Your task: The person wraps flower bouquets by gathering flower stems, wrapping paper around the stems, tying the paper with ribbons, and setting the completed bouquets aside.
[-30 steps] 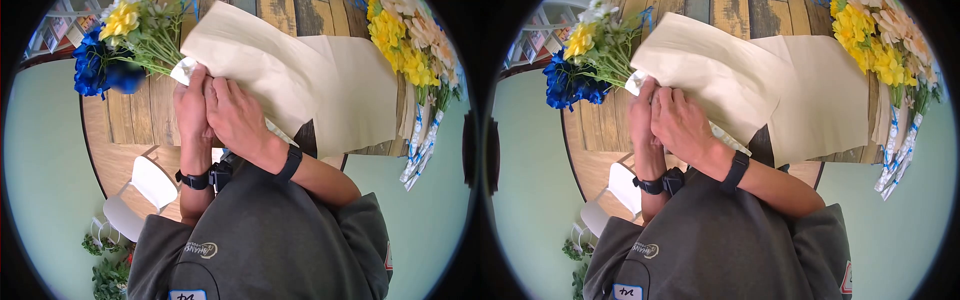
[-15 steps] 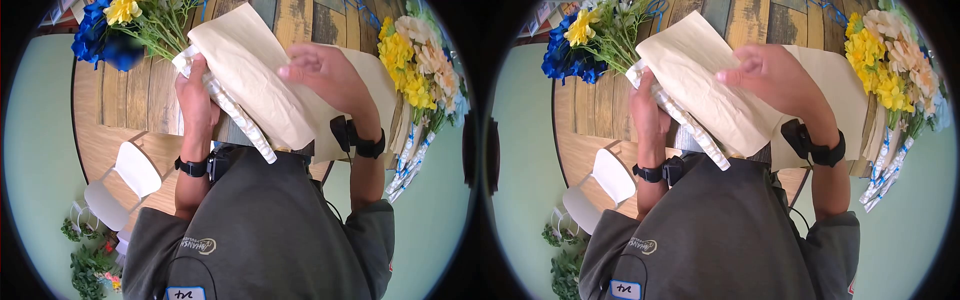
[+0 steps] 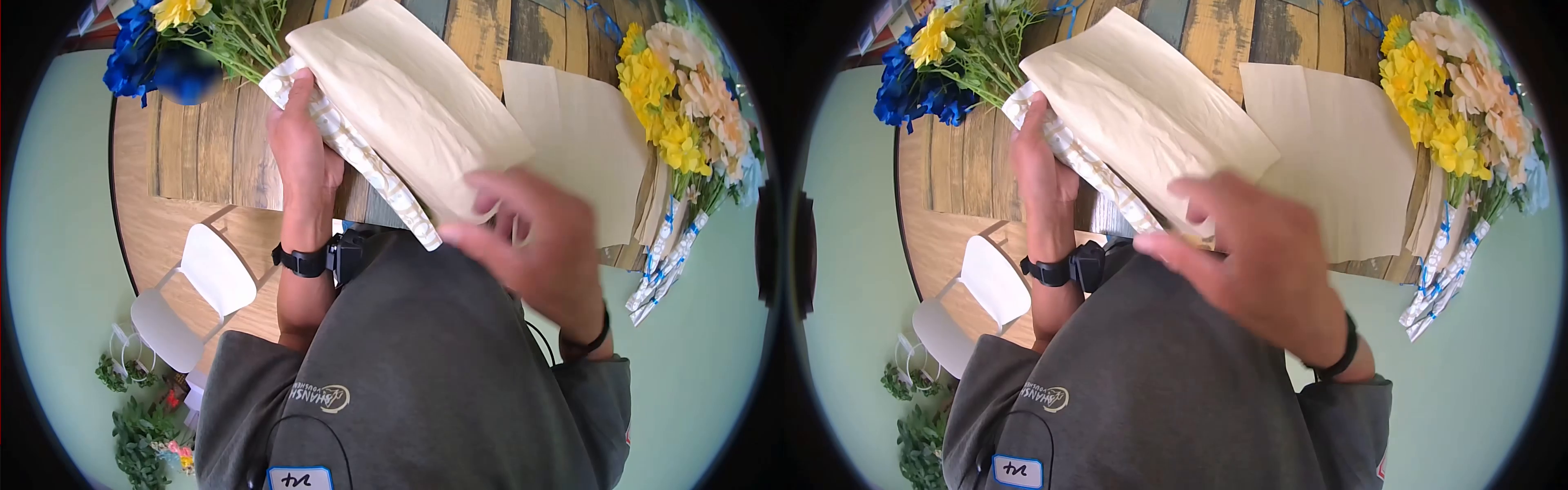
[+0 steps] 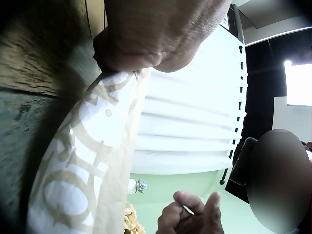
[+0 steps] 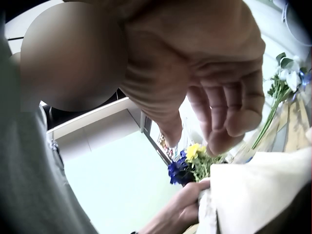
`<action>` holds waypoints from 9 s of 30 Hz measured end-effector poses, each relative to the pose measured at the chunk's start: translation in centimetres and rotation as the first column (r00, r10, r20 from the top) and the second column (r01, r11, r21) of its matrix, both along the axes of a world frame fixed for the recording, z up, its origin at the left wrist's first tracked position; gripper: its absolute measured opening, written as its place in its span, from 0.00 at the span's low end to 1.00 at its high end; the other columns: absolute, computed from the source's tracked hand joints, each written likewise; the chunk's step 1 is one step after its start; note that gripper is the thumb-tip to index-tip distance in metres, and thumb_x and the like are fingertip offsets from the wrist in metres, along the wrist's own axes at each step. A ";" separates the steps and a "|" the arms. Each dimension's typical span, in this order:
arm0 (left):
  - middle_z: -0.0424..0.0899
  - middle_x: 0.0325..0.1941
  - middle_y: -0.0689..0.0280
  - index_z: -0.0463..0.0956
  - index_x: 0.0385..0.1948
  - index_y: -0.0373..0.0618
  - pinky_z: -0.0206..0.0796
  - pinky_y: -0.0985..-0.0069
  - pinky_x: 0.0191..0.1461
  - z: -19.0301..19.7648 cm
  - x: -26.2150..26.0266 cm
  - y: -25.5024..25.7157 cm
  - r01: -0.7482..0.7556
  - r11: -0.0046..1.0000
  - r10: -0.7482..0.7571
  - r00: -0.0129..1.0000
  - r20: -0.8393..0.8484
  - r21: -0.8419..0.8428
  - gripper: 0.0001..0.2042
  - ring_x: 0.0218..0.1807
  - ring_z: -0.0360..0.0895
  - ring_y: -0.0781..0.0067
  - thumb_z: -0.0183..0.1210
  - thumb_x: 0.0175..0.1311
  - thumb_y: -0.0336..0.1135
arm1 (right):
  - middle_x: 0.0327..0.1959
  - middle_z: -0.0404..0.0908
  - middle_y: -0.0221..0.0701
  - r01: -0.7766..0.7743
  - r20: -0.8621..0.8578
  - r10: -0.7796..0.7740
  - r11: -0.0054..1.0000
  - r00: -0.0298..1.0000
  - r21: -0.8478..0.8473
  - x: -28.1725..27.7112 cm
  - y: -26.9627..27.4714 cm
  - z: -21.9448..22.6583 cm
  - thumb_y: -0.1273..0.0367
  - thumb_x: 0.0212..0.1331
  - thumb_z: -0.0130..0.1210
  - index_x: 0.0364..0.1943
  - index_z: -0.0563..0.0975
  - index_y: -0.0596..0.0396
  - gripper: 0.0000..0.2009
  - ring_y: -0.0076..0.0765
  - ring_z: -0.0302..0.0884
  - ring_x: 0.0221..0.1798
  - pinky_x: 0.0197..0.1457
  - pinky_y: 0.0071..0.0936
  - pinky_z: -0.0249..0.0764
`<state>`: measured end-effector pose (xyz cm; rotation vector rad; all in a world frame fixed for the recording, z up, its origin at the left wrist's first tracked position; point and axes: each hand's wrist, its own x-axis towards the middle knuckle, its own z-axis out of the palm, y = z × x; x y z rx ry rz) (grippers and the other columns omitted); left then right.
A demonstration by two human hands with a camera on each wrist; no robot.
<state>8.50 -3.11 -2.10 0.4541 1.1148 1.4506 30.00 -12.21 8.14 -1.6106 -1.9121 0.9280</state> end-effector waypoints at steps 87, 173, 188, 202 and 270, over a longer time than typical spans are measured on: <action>0.77 0.22 0.64 0.76 0.37 0.30 0.65 0.71 0.32 0.3 -1.0 -7.8 0.140 0.987 -0.141 0.574 -0.807 -0.072 0.15 0.26 0.72 0.76 0.51 0.71 0.37 | 0.13 0.59 0.18 -0.043 -0.244 0.036 0.999 0.969 -0.025 -0.7 1.2 1.0 0.67 0.61 0.64 0.19 0.71 0.61 0.18 0.14 0.48 0.21 0.22 0.23 0.46; 0.81 0.43 0.59 0.71 0.51 0.29 0.75 0.71 0.45 -0.1 6.9 -2.3 0.054 0.997 -0.052 0.998 -0.028 0.061 0.26 0.40 0.80 0.72 0.55 0.72 0.51 | 0.29 0.79 0.34 0.541 -0.103 -0.535 0.840 0.838 0.036 -5.3 -3.5 -5.3 0.75 0.59 0.61 0.32 0.77 0.59 0.03 0.35 0.78 0.29 0.32 0.29 0.73; 0.80 0.49 0.56 0.70 0.54 0.28 0.72 0.72 0.51 0.5 6.8 -2.4 0.026 1.000 -0.025 0.997 0.068 -0.008 0.27 0.46 0.78 0.71 0.48 0.76 0.51 | 0.42 0.79 0.34 0.203 0.349 -0.396 0.855 0.849 0.478 -6.2 -2.0 -5.1 0.75 0.53 0.59 0.38 0.78 0.58 0.08 0.40 0.77 0.39 0.39 0.34 0.71; 0.79 0.50 0.60 0.68 0.56 0.36 0.71 0.68 0.54 0.7 6.4 -1.5 0.226 0.971 -0.184 0.918 0.352 -0.080 0.23 0.49 0.78 0.67 0.50 0.75 0.50 | 0.36 0.70 0.33 -0.112 0.654 -0.254 0.879 0.713 0.463 -6.2 0.0 -8.4 0.71 0.53 0.55 0.52 0.74 0.65 0.20 0.30 0.71 0.34 0.35 0.25 0.71; 0.83 0.36 0.59 0.74 0.45 0.30 0.74 0.74 0.37 0.2 3.3 2.9 0.021 0.997 -0.031 0.991 -0.127 -0.075 0.19 0.35 0.81 0.71 0.41 0.80 0.40 | 0.24 0.81 0.24 -0.257 -0.160 0.250 0.966 0.955 -0.026 -6.4 11.9 8.9 0.71 0.63 0.61 0.34 0.80 0.62 0.07 0.12 0.72 0.26 0.29 0.16 0.66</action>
